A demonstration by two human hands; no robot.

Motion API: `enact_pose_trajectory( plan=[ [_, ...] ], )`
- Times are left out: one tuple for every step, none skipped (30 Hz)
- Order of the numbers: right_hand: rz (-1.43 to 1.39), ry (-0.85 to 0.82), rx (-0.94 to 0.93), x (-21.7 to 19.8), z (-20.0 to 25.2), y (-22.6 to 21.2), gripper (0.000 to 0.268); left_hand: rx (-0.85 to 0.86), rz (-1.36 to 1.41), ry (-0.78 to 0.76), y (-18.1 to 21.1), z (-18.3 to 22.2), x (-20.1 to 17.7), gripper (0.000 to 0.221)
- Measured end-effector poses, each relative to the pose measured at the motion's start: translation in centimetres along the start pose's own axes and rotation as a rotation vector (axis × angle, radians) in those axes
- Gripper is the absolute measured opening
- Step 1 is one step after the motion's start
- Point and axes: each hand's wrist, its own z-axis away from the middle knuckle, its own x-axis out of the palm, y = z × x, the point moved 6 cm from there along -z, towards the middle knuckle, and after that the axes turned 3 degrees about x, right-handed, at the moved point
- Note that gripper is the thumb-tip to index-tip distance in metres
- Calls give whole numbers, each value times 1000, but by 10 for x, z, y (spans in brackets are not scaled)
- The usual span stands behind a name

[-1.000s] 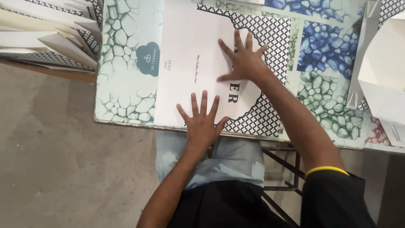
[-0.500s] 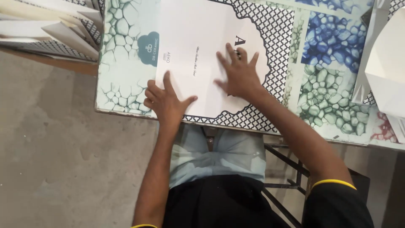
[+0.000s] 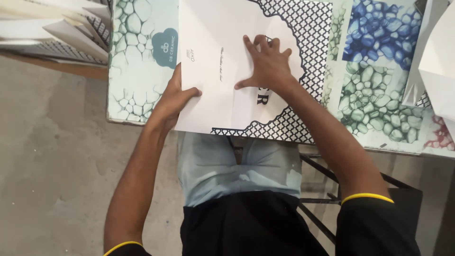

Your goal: Folding paper gift bags with 'AMBER' branding.

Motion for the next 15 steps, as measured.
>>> enact_pose_trajectory(
  plan=[
    [-3,-2,11,-1,0,-1,147,-2,-3,-11,5,1,4,83],
    [-9,-9,22,-1,-1,-2,149,-23,14,8,8,2,7,84],
    [-9,-18,32,-1,-2,-1,151,-41,37,28,11,2,11,85],
    [-6,-20,41,-4,0,1,151,-42,40,19,12,0,14,85],
    [-3,-14,41,-8,-1,2,153,-15,266,-39,16,-3,18,74],
    [0,-8,42,-13,-2,2,155,11,492,-100,21,-5,21,67],
    [-2,-3,41,-13,-11,7,155,15,488,-99,22,-17,16,67],
    [-36,9,37,-13,-21,12,154,-78,555,-136,18,-28,16,68],
    [-74,16,35,-9,-27,17,152,-179,620,-172,13,-37,16,70],
    [-80,14,37,-5,-33,21,152,-183,615,-172,6,-50,13,70],
    [-138,23,38,-4,-41,26,149,-175,452,-179,3,-67,9,65],
    [-196,33,38,-4,-50,32,145,-164,289,-186,0,-85,6,61],
    [-198,37,49,-4,-55,37,145,-163,284,-196,-5,-99,5,61],
    [-198,48,33,-4,-61,40,144,-93,196,-239,-7,-113,5,56],
    [-198,53,18,-2,-66,44,143,-27,111,-282,-11,-127,7,51]
  ],
)
